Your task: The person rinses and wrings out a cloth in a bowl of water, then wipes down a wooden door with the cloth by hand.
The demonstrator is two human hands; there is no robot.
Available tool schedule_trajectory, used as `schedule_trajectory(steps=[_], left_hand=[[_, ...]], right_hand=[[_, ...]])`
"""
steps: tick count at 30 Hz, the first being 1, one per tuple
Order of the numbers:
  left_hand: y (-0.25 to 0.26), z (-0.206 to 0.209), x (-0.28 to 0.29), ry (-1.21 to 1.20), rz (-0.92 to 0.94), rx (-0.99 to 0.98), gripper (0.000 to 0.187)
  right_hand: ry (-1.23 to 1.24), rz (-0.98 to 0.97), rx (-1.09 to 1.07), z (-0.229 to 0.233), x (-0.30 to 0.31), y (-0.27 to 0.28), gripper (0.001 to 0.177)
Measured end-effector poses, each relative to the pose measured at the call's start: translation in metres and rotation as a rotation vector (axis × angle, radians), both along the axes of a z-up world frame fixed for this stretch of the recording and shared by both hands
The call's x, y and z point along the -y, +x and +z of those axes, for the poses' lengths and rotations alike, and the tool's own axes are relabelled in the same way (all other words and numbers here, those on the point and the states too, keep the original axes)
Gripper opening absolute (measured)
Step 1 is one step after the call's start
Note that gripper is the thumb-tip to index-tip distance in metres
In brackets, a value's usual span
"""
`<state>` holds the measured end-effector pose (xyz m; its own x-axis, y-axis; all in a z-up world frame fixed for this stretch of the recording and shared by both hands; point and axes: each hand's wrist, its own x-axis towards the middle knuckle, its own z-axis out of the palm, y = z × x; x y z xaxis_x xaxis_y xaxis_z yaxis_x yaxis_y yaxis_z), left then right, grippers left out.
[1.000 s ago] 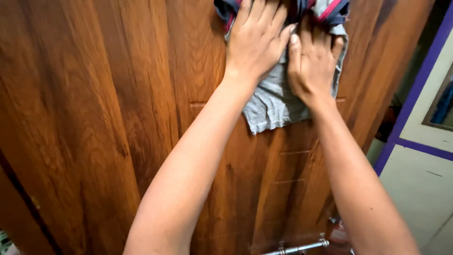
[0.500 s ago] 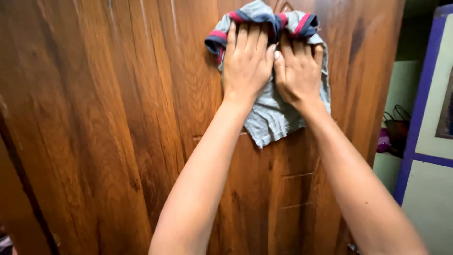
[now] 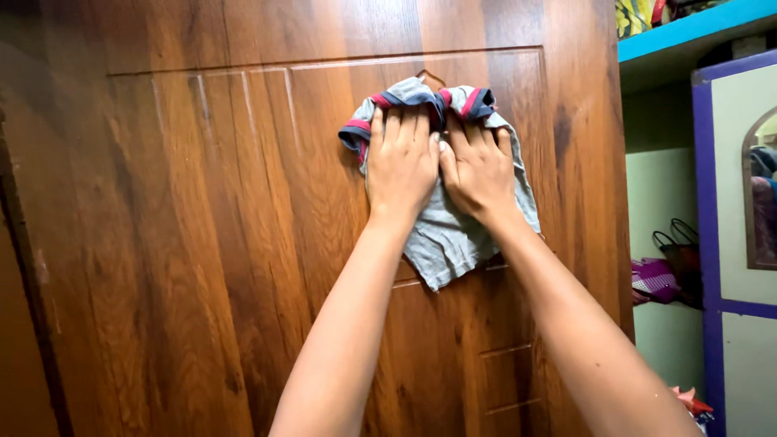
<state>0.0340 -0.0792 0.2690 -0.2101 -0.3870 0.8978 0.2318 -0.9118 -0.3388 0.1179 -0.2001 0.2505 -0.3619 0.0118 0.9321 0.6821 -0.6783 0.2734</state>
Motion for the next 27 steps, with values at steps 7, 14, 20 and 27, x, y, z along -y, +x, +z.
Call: schedule_trajectory(steps=[7, 14, 20, 27], left_hand=[[0.007, 0.013, 0.000, -0.014, -0.001, 0.021, 0.050], [0.015, 0.029, 0.005, -0.059, 0.020, 0.033, 0.050], [0.027, 0.054, -0.001, -0.028, 0.046, 0.099, 0.052], [0.037, 0.067, -0.003, -0.035, -0.012, 0.053, 0.051]], right_hand=[[-0.019, 0.021, 0.016, 0.016, 0.003, 0.001, 0.052], [-0.004, 0.004, 0.026, 0.033, 0.005, 0.004, 0.051], [0.012, -0.031, 0.069, 0.051, 0.005, 0.013, 0.052], [0.007, -0.060, 0.061, 0.062, 0.009, 0.016, 0.051]])
